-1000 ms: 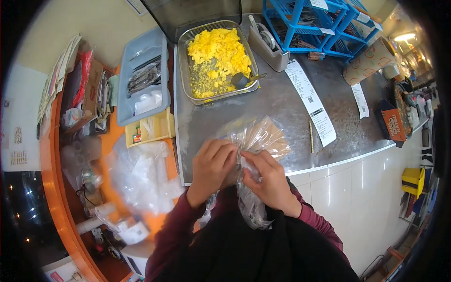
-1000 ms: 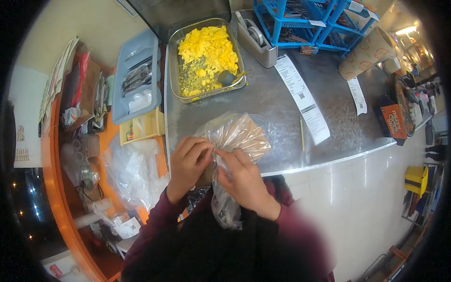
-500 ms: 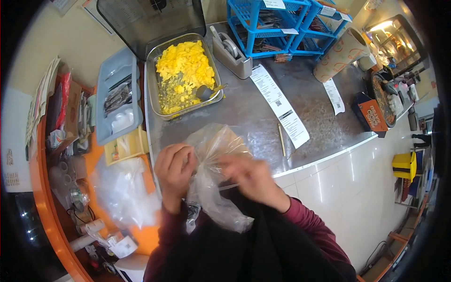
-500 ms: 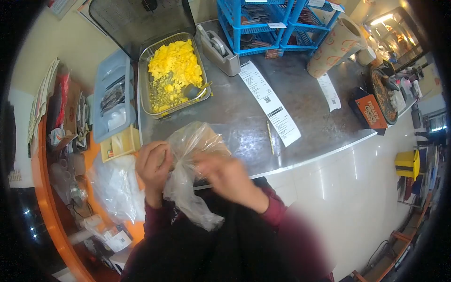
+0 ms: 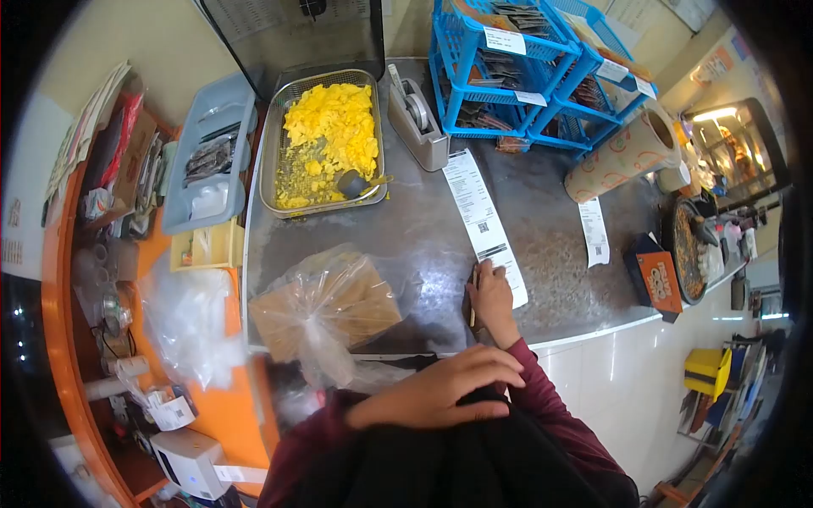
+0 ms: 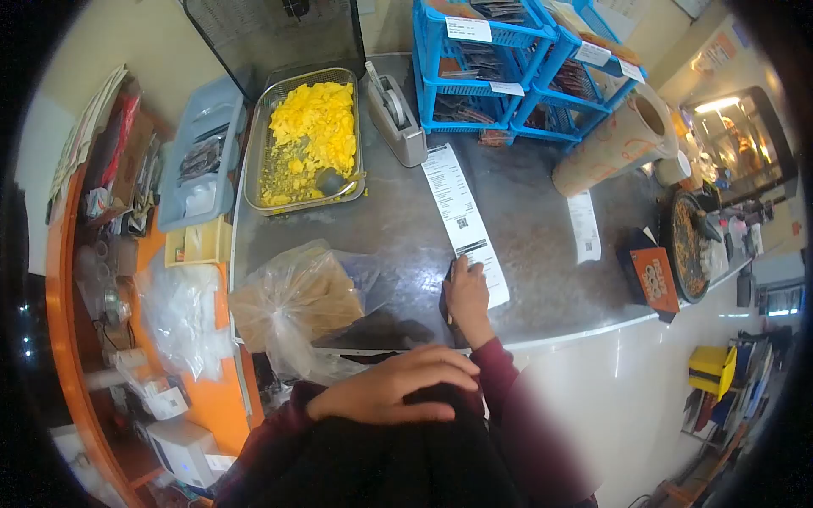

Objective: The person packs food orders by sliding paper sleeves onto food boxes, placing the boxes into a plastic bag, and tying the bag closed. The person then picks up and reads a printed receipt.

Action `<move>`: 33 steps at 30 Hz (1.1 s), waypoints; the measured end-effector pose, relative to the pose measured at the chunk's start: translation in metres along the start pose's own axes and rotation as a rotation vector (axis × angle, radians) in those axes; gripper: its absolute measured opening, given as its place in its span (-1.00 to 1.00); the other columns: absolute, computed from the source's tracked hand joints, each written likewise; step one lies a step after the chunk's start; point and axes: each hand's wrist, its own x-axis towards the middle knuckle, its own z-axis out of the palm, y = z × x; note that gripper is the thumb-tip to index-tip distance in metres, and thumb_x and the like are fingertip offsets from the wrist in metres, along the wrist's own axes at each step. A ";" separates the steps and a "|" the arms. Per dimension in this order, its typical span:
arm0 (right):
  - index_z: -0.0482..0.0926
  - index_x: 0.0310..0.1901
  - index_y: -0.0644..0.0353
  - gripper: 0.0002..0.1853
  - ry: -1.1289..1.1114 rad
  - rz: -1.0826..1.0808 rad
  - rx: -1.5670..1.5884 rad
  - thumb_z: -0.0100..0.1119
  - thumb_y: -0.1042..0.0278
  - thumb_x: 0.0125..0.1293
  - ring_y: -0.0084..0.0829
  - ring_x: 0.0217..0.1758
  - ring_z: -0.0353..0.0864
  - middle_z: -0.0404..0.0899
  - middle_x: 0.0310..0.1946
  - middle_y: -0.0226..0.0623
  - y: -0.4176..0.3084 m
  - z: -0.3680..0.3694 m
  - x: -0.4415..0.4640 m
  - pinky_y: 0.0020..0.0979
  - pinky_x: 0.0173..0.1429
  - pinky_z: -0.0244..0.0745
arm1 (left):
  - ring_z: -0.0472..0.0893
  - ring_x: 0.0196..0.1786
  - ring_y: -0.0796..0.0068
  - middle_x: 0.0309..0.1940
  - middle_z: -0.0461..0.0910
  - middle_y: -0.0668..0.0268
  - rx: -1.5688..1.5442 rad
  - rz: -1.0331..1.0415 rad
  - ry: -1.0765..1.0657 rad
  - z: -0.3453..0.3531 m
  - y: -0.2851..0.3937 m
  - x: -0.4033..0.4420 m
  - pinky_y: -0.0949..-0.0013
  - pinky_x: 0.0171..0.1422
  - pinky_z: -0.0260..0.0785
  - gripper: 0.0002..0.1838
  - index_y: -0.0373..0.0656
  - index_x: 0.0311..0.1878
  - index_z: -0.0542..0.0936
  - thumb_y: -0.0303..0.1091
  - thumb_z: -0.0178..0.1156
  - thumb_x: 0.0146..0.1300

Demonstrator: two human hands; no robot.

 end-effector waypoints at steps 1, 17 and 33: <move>0.40 -0.02 0.15 -0.67 -0.020 0.023 0.000 0.24 0.42 0.21 0.17 -0.26 0.62 0.58 -0.33 0.12 0.006 0.001 -0.001 0.04 -0.17 0.55 | 0.48 0.26 0.20 0.14 0.52 0.16 0.013 -0.076 0.051 0.004 -0.013 0.002 0.20 0.37 0.27 -0.67 -0.17 0.09 0.58 -0.29 0.31 0.32; 0.65 -0.24 0.11 -0.89 -0.101 -0.549 -0.237 0.20 0.43 0.20 -0.12 -0.16 0.72 0.69 -0.26 -0.12 0.000 -0.076 0.202 -0.12 -0.08 0.57 | 0.15 0.55 0.14 0.50 0.22 0.16 1.083 -0.366 0.322 0.005 -0.221 0.076 -0.28 0.49 -0.07 -0.37 -0.07 0.36 0.44 0.00 0.22 0.29; 0.66 -0.06 0.17 -0.74 0.403 -0.291 0.013 0.14 0.56 0.22 -0.04 -0.11 0.66 0.62 -0.20 -0.10 0.053 -0.048 0.183 -0.11 -0.06 0.54 | 0.15 0.54 0.27 0.51 0.21 0.26 1.141 -0.396 0.356 0.007 -0.221 0.069 -0.26 0.33 0.04 -0.34 -0.01 0.31 0.49 -0.05 0.37 0.12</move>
